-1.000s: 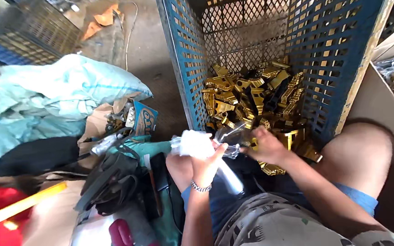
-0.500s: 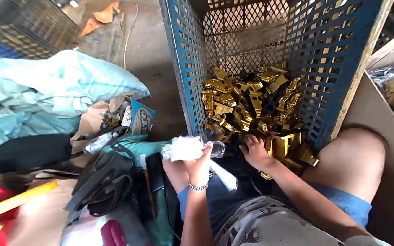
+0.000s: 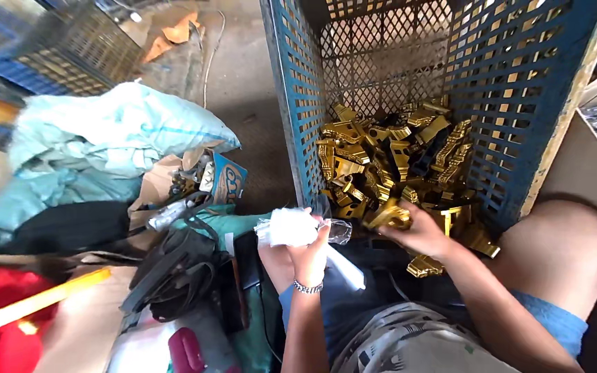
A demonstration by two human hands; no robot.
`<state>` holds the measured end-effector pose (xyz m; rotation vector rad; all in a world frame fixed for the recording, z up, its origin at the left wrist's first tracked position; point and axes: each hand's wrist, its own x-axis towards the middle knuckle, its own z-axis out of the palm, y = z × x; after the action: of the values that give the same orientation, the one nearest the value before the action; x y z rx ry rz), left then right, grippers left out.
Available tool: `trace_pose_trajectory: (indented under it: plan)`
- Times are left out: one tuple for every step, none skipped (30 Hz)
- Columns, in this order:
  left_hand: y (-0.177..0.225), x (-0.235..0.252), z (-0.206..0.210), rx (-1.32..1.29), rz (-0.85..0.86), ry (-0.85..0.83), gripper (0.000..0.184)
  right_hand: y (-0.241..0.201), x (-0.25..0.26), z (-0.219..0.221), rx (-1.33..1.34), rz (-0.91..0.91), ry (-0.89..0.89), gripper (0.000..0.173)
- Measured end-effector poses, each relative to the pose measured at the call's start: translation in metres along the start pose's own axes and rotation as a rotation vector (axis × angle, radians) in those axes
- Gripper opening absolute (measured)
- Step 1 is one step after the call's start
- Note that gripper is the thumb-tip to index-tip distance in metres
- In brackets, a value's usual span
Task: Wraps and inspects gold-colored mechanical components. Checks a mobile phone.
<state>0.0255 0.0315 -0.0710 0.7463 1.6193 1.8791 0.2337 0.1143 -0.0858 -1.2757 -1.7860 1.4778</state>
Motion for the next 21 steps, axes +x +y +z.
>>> trace_pose_trajectory:
  plan:
    - [0.000,-0.002,0.003,0.003,-0.015,-0.037,0.055,-0.009,-0.009,-0.011,0.234,-0.023,-0.003,0.059]
    - [0.001,-0.006,0.006,0.007,-0.043,-0.088,0.057,-0.017,-0.017,-0.021,0.404,-0.059,-0.104,0.057]
    - [0.002,-0.011,0.011,0.010,-0.073,-0.148,0.058,-0.022,-0.020,-0.030,0.467,-0.115,-0.278,0.062]
    - [0.004,-0.014,0.019,0.009,-0.095,-0.206,0.058,-0.028,-0.020,-0.034,0.441,-0.149,-0.413,0.064]
    - [0.005,-0.017,0.027,-0.004,-0.097,-0.242,0.055,-0.033,-0.021,-0.031,0.385,-0.140,-0.430,0.059]
    - [0.005,-0.017,0.033,-0.007,-0.075,-0.254,0.052,-0.036,-0.020,-0.029,0.346,-0.107,-0.367,0.052]
    - [0.004,-0.013,0.037,-0.003,-0.032,-0.235,0.049,-0.034,-0.019,-0.028,0.366,-0.078,-0.251,0.049]
    - [0.002,-0.009,0.039,0.000,0.008,-0.201,0.048,-0.030,-0.020,-0.029,0.419,-0.050,-0.135,0.047]
    - [-0.002,-0.004,0.039,0.015,0.048,-0.175,0.048,-0.027,-0.021,-0.031,0.460,-0.037,-0.055,0.047]
    - [-0.006,-0.001,0.041,0.054,0.097,-0.170,0.047,-0.026,-0.024,-0.033,0.459,-0.046,-0.021,0.050]
    - [-0.009,-0.002,0.043,0.105,0.150,-0.188,0.044,-0.026,-0.026,-0.034,0.417,-0.075,-0.032,0.055]
    - [-0.012,-0.005,0.044,0.160,0.210,-0.216,0.041,-0.024,-0.027,-0.034,0.363,-0.114,-0.067,0.060]
    - [-0.013,-0.009,0.046,0.207,0.260,-0.235,0.038,-0.023,-0.026,-0.033,0.308,-0.142,-0.098,0.064]
    - [-0.014,-0.012,0.050,0.226,0.292,-0.237,0.036,-0.025,-0.023,-0.031,0.267,-0.156,-0.084,0.062]
    - [-0.013,-0.014,0.053,0.216,0.293,-0.225,0.034,-0.030,-0.020,-0.030,0.237,-0.163,-0.018,0.055]
    - [-0.012,-0.015,0.054,0.200,0.274,-0.211,0.033,-0.032,-0.017,-0.030,0.194,-0.154,0.060,0.051]
    - [-0.011,-0.015,0.052,0.193,0.265,-0.197,0.034,-0.033,-0.016,-0.032,0.150,-0.127,0.113,0.052]
    - [-0.011,-0.013,0.050,0.194,0.272,-0.196,0.036,-0.034,-0.016,-0.035,0.147,-0.094,0.117,0.053]
    - [-0.011,-0.012,0.048,0.193,0.287,-0.207,0.037,-0.036,-0.018,-0.037,0.187,-0.062,0.070,0.057]
    - [-0.010,-0.010,0.046,0.176,0.294,-0.233,0.038,-0.037,-0.019,-0.038,0.235,-0.049,0.003,0.059]
    - [-0.008,-0.011,0.045,0.143,0.284,-0.256,0.039,-0.039,-0.019,-0.037,0.239,-0.052,-0.052,0.059]
